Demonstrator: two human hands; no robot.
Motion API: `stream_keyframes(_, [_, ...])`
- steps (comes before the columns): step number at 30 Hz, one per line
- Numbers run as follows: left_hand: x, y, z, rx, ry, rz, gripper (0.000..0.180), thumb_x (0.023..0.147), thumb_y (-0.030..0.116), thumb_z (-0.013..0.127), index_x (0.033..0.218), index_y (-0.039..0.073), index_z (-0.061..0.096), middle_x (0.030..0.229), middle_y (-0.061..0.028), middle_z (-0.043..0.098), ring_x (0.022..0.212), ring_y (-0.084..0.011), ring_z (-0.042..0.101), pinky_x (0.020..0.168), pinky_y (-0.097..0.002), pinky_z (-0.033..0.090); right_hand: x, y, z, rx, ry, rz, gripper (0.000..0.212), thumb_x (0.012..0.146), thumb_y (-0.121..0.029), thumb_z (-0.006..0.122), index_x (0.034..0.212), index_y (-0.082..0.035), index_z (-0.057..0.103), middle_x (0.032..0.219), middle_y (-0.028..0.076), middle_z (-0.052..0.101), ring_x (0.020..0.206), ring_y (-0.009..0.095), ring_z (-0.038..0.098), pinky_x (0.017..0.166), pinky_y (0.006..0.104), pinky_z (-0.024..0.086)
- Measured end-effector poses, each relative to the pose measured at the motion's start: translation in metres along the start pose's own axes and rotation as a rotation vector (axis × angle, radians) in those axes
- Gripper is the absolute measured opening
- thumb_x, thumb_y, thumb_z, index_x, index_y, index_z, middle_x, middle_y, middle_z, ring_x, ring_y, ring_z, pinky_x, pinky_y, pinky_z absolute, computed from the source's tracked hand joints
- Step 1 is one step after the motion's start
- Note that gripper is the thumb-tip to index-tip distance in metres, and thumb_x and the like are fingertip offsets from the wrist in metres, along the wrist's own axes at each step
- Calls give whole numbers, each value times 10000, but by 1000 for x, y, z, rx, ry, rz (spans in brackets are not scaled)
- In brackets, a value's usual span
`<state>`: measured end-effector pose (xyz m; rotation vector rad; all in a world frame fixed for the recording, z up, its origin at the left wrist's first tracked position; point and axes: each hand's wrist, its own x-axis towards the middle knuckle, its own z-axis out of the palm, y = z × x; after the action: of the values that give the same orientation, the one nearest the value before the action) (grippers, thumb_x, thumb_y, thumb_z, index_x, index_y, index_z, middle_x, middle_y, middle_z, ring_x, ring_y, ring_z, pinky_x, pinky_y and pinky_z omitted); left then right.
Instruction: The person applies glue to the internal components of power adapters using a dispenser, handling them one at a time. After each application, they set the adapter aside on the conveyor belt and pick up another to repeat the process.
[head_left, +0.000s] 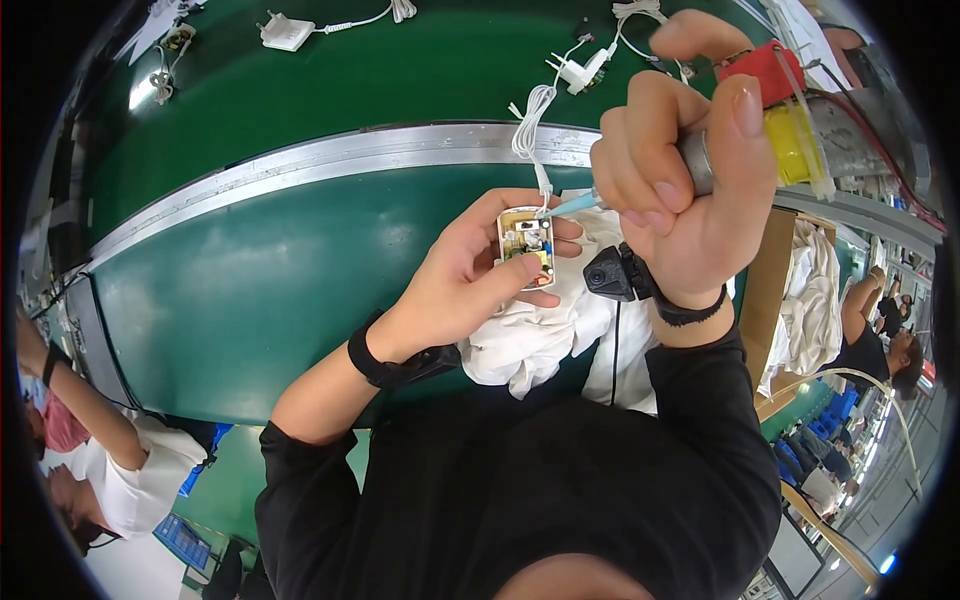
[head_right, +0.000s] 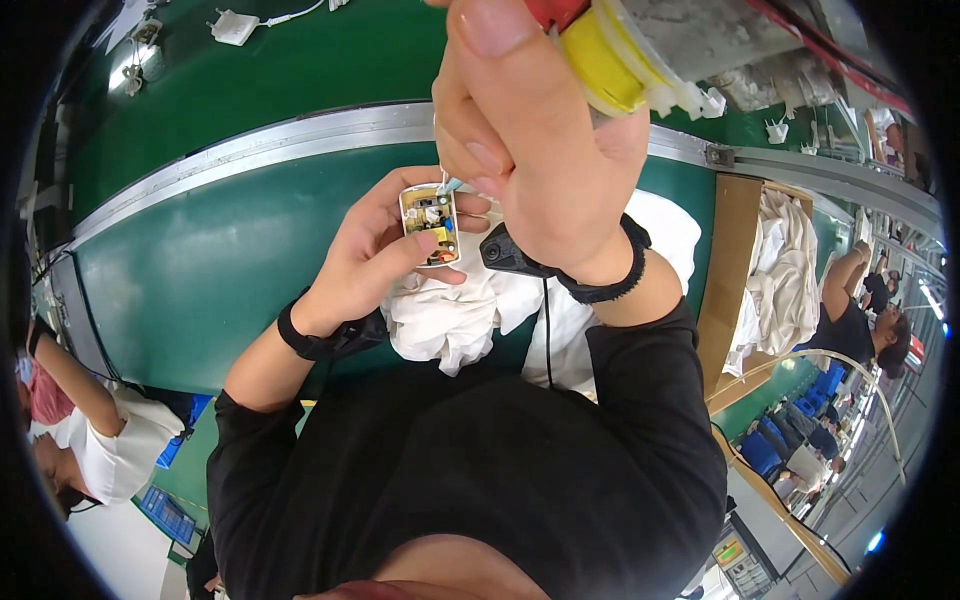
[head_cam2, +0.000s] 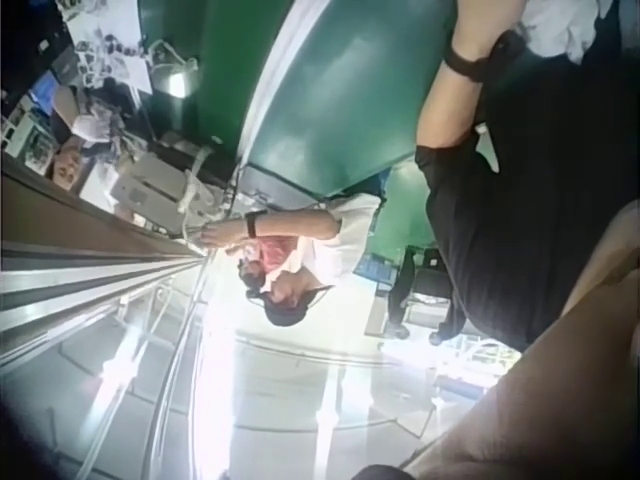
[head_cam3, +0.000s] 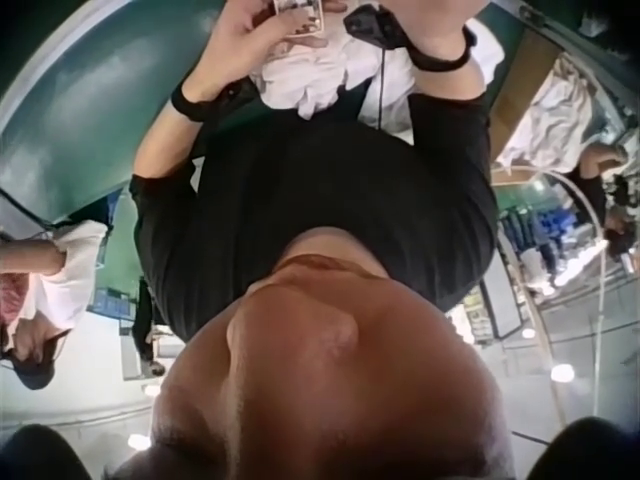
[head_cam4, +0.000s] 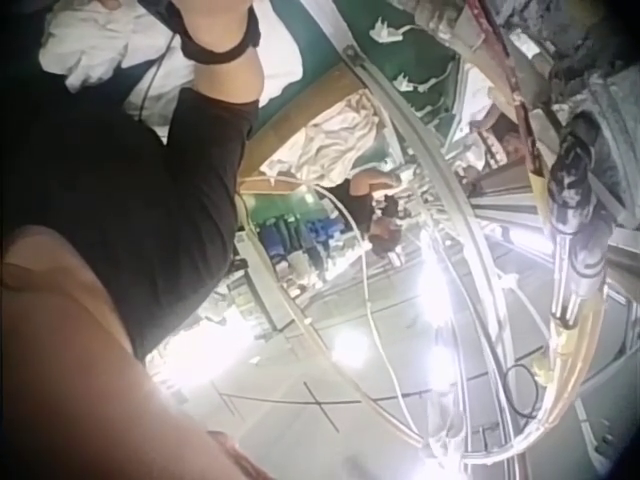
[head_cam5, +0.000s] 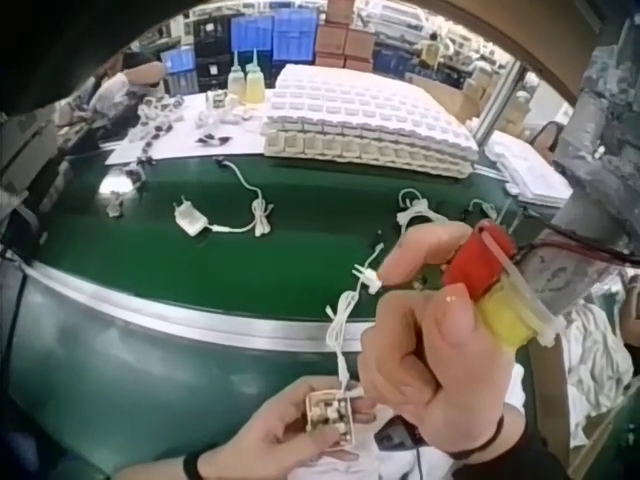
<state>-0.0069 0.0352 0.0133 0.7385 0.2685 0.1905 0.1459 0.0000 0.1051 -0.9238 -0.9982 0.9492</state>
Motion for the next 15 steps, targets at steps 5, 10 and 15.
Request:
stream_keyframes(5, [2, -3, -5, 11, 8, -5, 389, 900, 6, 444, 1274, 38, 341, 1212, -129, 509, 1143, -213, 507, 829, -351, 544, -5, -14, 22, 173, 215, 160, 392, 912, -382, 493, 1132, -78, 379, 509, 9, 384, 377, 95, 338, 384, 221, 280])
stream_keyframes(10, [5, 0, -9, -52, 118, 52, 382, 896, 9, 434, 1269, 26, 356, 1209, -143, 512, 1132, -229, 521, 824, -375, 549, -8, -27, 19, -56, 23, 182, 344, 975, -409, 321, 1083, -88, 385, 527, -26, 346, 392, 50, 301, 398, 209, 257])
stream_keyframes(15, [3, 4, -6, -71, 131, 81, 376, 895, 11, 431, 1266, 17, 364, 1204, -155, 517, 1124, -243, 532, 824, -387, 551, -17, -22, 14, 145, -28, 196, 314, 973, -408, 334, 1012, -100, 381, 535, -14, 364, 395, 67, 312, 403, 222, 273])
